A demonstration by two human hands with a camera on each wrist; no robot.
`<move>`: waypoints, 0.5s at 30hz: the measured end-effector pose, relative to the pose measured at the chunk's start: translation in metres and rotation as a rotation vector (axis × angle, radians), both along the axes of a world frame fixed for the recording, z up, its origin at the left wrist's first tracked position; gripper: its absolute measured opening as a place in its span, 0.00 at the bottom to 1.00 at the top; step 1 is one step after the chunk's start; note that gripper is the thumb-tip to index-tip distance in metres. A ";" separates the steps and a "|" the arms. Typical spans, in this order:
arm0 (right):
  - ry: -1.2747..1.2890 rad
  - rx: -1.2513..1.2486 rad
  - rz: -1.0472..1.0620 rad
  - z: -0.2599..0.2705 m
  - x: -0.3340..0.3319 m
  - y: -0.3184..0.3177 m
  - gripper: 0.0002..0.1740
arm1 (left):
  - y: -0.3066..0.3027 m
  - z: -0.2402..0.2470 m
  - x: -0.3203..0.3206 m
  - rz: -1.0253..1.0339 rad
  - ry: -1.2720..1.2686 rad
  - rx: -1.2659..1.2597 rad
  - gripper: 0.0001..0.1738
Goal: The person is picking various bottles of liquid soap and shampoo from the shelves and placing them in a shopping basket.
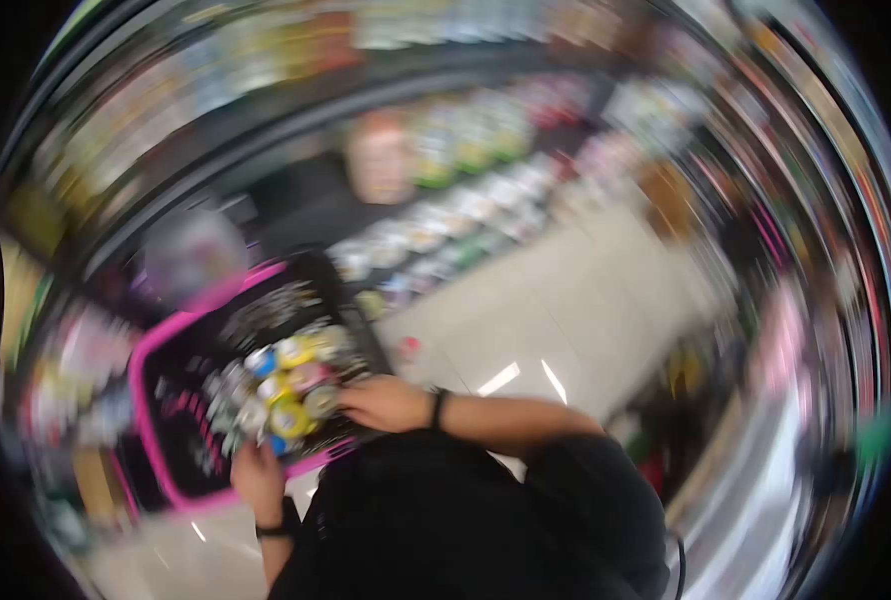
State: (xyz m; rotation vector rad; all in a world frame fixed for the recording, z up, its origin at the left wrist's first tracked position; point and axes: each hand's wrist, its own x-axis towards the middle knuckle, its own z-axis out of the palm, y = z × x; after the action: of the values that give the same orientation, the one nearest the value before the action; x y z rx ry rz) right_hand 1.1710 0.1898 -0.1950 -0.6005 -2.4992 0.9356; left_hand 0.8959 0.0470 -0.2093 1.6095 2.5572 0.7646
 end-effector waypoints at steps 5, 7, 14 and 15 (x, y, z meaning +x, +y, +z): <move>0.031 0.031 -0.144 -0.019 -0.007 -0.020 0.10 | -0.012 -0.014 -0.025 -0.113 -0.060 -0.205 0.17; 0.028 0.038 -0.147 -0.021 -0.013 -0.022 0.09 | -0.016 -0.013 -0.026 -0.094 -0.072 -0.229 0.18; 0.099 0.072 -0.116 -0.023 -0.011 -0.016 0.10 | -0.012 0.001 -0.016 -0.085 -0.049 -0.300 0.18; 0.109 0.093 -0.112 -0.023 -0.010 -0.016 0.10 | -0.012 -0.001 -0.016 -0.085 -0.040 -0.307 0.18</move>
State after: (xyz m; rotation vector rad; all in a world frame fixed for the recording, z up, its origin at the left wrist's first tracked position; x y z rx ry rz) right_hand 1.1609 0.1739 -0.2177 -0.6349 -2.3710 0.7855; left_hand 0.8796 0.0354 -0.2100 1.5730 2.4145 0.3703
